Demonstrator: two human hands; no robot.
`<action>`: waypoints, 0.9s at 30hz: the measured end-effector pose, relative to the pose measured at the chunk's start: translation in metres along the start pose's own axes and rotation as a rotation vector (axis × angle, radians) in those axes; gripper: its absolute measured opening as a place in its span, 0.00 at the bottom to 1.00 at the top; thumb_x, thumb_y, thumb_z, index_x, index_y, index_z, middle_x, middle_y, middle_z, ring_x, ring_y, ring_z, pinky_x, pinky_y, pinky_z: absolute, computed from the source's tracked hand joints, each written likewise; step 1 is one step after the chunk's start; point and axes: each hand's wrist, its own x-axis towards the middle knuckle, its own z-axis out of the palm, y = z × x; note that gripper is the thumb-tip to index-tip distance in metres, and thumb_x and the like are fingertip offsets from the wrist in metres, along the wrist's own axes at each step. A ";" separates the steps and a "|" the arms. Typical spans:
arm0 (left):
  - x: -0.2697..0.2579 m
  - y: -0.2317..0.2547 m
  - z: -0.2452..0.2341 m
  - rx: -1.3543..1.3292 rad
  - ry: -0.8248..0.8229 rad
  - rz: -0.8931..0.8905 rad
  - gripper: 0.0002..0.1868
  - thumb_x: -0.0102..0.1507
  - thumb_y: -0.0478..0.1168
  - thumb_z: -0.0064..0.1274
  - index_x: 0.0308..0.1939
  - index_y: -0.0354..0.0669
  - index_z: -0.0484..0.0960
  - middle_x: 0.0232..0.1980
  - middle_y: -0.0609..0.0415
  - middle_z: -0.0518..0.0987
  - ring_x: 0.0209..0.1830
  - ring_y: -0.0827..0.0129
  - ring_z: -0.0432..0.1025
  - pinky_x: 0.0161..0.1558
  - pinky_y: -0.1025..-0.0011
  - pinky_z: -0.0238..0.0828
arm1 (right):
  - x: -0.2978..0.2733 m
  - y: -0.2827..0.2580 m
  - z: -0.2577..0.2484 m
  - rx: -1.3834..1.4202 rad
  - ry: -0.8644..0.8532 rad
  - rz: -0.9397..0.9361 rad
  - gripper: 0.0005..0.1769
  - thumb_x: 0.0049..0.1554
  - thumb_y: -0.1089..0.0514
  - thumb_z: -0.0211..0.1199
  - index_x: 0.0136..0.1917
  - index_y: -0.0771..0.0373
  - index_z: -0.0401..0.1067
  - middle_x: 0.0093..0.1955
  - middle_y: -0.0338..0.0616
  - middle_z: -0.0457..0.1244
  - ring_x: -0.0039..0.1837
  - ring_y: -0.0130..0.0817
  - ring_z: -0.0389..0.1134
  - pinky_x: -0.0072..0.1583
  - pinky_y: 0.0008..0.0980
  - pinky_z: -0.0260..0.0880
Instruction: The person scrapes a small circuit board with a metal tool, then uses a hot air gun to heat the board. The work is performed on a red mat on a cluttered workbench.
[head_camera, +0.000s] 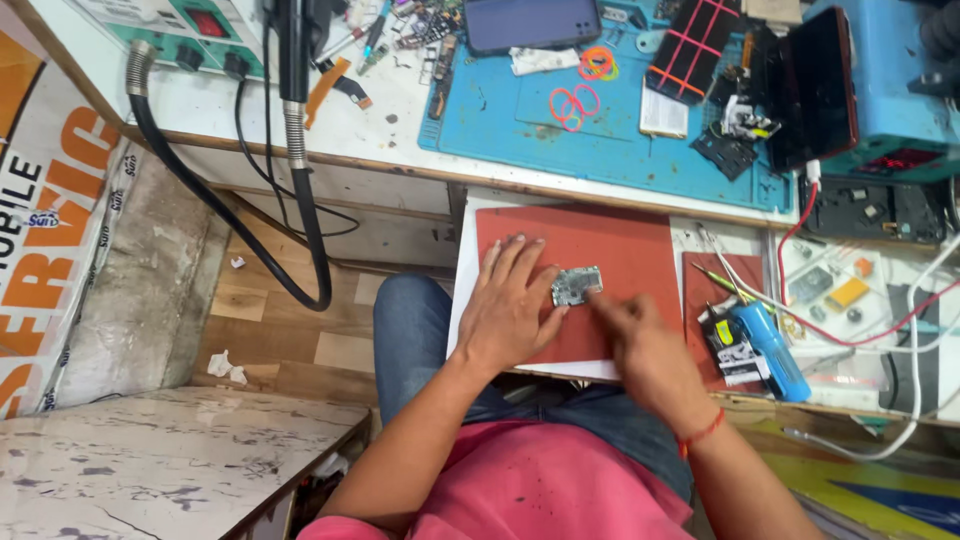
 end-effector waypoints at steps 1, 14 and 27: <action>-0.005 -0.001 0.003 -0.007 -0.011 -0.003 0.26 0.59 0.49 0.60 0.56 0.39 0.78 0.69 0.37 0.70 0.73 0.41 0.59 0.75 0.45 0.49 | -0.001 0.005 0.003 0.002 0.040 0.051 0.29 0.59 0.61 0.53 0.73 0.48 0.66 0.54 0.56 0.64 0.45 0.60 0.70 0.45 0.52 0.72; 0.005 -0.001 0.002 -0.009 0.042 0.008 0.24 0.58 0.49 0.62 0.53 0.38 0.80 0.68 0.39 0.71 0.73 0.42 0.60 0.75 0.45 0.50 | 0.006 0.006 -0.004 0.012 -0.121 -0.011 0.38 0.54 0.65 0.48 0.75 0.40 0.64 0.57 0.52 0.63 0.48 0.56 0.73 0.52 0.52 0.73; -0.006 0.001 0.000 -0.011 0.051 -0.011 0.25 0.56 0.49 0.63 0.53 0.39 0.80 0.66 0.40 0.72 0.71 0.46 0.63 0.75 0.46 0.53 | 0.009 0.014 0.006 -0.009 -0.043 -0.055 0.34 0.55 0.64 0.50 0.74 0.45 0.64 0.57 0.52 0.64 0.48 0.57 0.71 0.49 0.49 0.74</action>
